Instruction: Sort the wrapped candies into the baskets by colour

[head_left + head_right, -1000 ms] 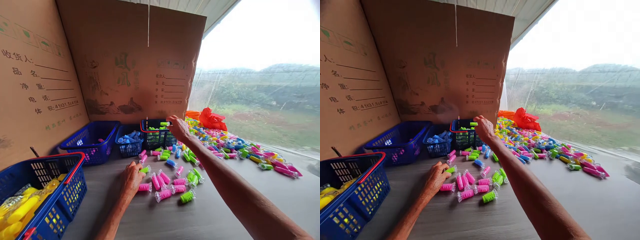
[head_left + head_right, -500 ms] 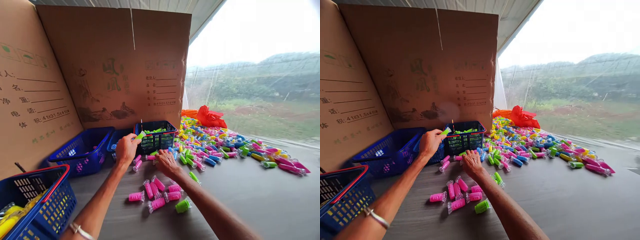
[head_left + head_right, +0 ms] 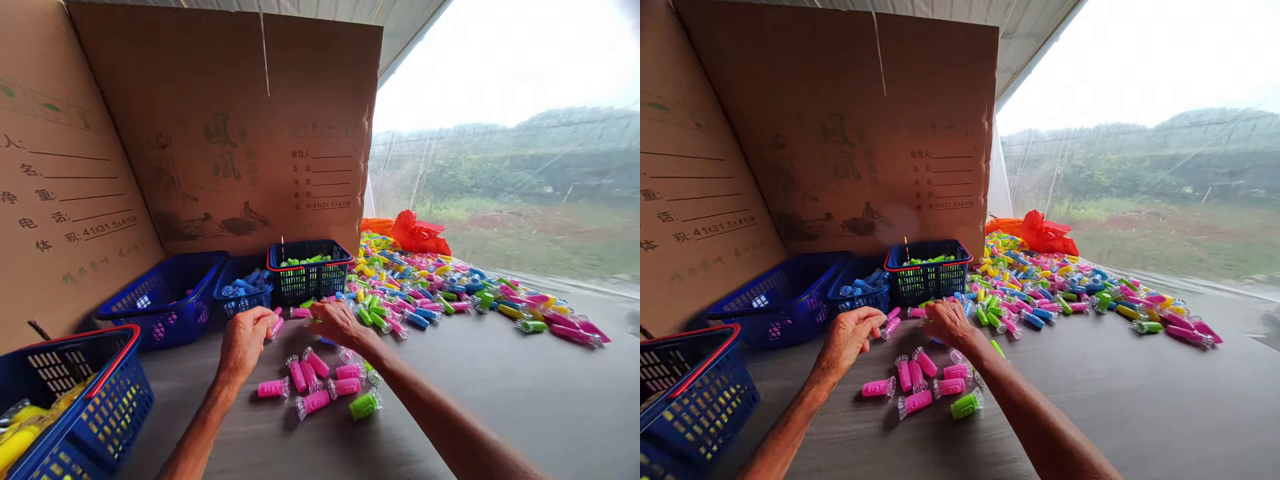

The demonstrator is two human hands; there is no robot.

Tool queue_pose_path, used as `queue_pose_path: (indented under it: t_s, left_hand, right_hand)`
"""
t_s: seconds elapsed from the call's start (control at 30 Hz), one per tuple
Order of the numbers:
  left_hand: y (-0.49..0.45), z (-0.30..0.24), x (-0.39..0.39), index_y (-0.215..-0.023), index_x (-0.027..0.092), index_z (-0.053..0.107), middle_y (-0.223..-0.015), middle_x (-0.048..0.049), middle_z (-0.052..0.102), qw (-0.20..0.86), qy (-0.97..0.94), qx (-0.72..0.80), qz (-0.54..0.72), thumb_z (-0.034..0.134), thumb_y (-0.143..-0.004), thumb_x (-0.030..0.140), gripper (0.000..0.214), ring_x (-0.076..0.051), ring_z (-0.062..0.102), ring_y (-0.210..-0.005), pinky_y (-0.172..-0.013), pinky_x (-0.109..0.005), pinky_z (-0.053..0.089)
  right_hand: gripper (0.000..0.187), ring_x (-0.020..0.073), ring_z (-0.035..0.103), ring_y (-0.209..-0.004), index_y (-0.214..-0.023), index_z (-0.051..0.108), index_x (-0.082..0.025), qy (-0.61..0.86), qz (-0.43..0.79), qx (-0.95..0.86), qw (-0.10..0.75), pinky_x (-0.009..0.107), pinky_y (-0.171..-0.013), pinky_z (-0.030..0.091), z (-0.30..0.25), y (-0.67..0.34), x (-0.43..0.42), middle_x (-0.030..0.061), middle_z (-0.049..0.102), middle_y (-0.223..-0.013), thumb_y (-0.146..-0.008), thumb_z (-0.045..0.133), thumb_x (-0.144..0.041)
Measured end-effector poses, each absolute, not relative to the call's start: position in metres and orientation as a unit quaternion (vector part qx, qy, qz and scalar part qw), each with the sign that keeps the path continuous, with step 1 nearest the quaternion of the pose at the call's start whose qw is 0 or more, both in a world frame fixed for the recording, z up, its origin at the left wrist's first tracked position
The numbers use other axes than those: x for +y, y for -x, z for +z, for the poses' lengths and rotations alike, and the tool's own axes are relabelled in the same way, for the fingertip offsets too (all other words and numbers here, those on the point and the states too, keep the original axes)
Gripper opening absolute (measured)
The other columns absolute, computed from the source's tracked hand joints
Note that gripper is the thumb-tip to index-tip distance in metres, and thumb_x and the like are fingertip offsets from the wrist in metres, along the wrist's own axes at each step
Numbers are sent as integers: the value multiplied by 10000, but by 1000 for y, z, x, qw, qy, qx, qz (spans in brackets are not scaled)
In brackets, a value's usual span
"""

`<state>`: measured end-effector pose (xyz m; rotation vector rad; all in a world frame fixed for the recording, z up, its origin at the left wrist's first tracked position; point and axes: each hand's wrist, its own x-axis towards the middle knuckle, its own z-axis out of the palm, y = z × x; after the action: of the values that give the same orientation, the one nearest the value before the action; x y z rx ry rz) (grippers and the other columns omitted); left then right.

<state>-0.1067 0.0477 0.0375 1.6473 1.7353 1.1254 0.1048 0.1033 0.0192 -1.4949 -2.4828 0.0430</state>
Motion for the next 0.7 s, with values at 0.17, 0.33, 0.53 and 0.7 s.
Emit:
queue_pose_path:
  t_s: [0.17,0.33,0.53,0.7]
  left_hand:
    - [120,-3,32,-792,178,688,-594,21,583,276,-561,682,380,499,-761,420,309,-103,455,-433,-466,-227,325]
    - [115,-4,33,-773,196,686,-620,14,602,272,-587,668,368,495,-782,420,295,-111,481,-484,-492,-220,319]
    - [112,-6,28,-760,201,692,-615,9,603,244,-608,664,360,495,-813,333,243,-114,500,-517,-515,-214,313]
    - [115,-6,28,-783,210,705,-654,3,633,222,-598,690,341,507,-834,316,231,-109,500,-518,-524,-213,300]
  right_hand:
    - [283,124,538,-632,-825,640,-183,494,186,-782,332,228,-588,340,72,-115,112,-21,627,-682,-782,587,-457]
    - [299,130,543,-637,-715,646,-134,466,329,-716,401,244,-603,397,117,-115,131,5,612,-639,-641,663,-424]
    - [317,163,583,-717,-807,701,-152,554,116,-737,369,262,-642,403,157,-109,164,16,648,-714,-714,649,-451]
    - [298,265,591,-1043,-1043,690,-201,626,-107,-725,265,358,-837,423,172,-103,184,89,656,-1144,-791,639,-352]
